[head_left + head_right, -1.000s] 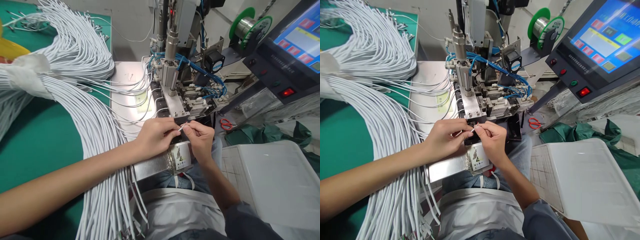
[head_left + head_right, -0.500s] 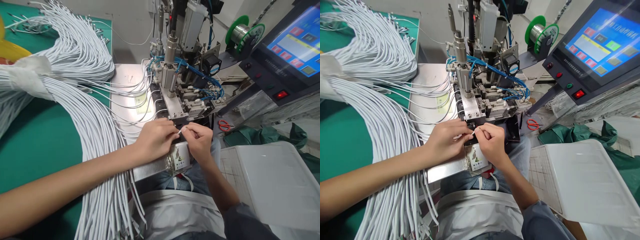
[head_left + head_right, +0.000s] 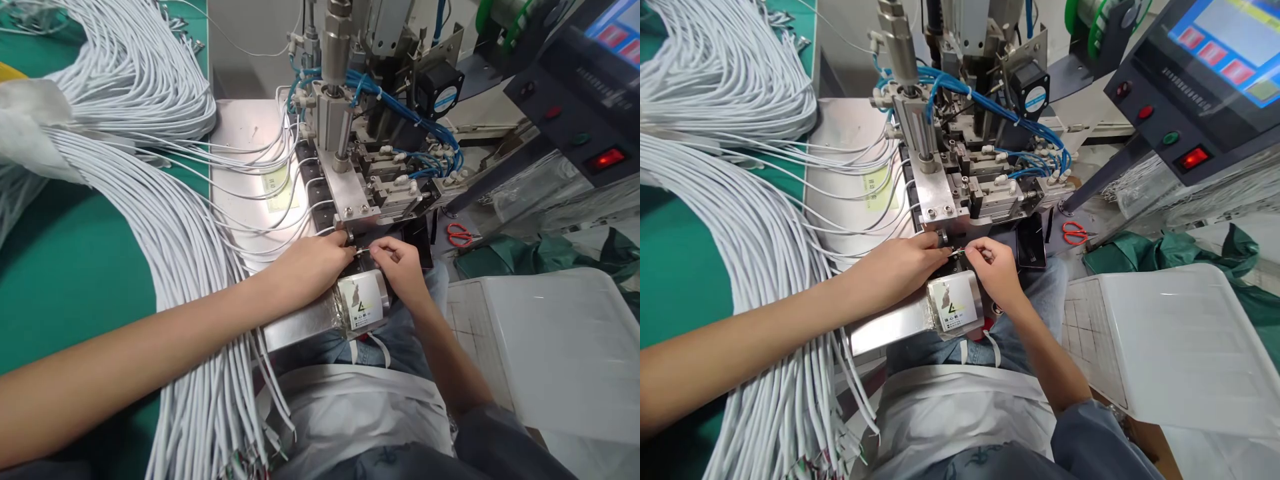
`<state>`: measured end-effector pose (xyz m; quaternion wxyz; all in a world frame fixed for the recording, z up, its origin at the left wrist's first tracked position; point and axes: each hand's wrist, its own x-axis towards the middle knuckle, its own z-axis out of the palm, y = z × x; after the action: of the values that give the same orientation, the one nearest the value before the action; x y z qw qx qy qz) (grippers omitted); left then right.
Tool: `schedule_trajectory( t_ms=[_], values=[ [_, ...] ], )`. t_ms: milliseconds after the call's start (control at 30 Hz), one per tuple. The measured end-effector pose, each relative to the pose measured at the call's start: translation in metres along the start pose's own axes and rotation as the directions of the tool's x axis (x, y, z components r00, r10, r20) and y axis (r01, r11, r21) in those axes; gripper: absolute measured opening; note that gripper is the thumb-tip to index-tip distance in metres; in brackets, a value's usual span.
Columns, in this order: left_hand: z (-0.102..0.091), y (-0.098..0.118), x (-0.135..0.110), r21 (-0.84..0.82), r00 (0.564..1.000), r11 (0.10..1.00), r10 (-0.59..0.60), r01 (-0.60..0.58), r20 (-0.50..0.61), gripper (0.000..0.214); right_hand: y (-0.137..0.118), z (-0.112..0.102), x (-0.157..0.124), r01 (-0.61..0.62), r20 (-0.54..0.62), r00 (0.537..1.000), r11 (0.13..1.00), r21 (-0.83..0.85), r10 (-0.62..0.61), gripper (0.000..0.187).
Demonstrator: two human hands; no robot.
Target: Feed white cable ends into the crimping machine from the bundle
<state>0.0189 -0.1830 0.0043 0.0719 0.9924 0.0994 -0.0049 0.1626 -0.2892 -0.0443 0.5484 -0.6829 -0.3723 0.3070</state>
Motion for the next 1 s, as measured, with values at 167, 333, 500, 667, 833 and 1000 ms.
schedule_trajectory(
  t_ms=[167, 333, 500, 667, 833, 1000],
  values=[
    [-0.001, 0.000, 0.000, -0.006, 1.000, 1.000, 0.026, -0.026, -0.006, 0.025, 0.001, 0.004, 0.006, -0.045, 0.036, 0.998, 0.998, 0.035, 0.044, 0.016],
    [0.000, -0.002, 0.000, 0.019, 0.998, 0.998, 0.065, -0.064, -0.013, 0.033, 0.002, 0.002, 0.007, -0.053, 0.063, 0.997, 0.998, 0.033, 0.051, 0.017],
    [0.000, -0.003, 0.000, 0.034, 0.997, 0.997, 0.076, -0.076, 0.004, 0.034, 0.003, -0.001, 0.006, -0.028, 0.064, 0.998, 1.000, 0.010, 0.027, 0.014],
    [0.000, -0.004, -0.001, 0.060, 0.996, 0.994, 0.086, -0.087, 0.020, 0.034, 0.002, -0.002, 0.007, 0.006, 0.064, 0.998, 1.000, -0.002, -0.006, 0.011],
    [-0.002, -0.003, -0.001, 0.074, 0.996, 0.994, 0.080, -0.083, 0.047, 0.034, 0.001, -0.001, 0.010, -0.093, 0.097, 0.991, 0.994, 0.051, 0.088, 0.010],
    [-0.004, -0.001, 0.000, 0.093, 0.995, 0.992, 0.073, -0.080, 0.073, 0.033, 0.000, 0.001, 0.012, -0.155, 0.123, 0.982, 0.983, 0.096, 0.143, 0.011]
  ],
)
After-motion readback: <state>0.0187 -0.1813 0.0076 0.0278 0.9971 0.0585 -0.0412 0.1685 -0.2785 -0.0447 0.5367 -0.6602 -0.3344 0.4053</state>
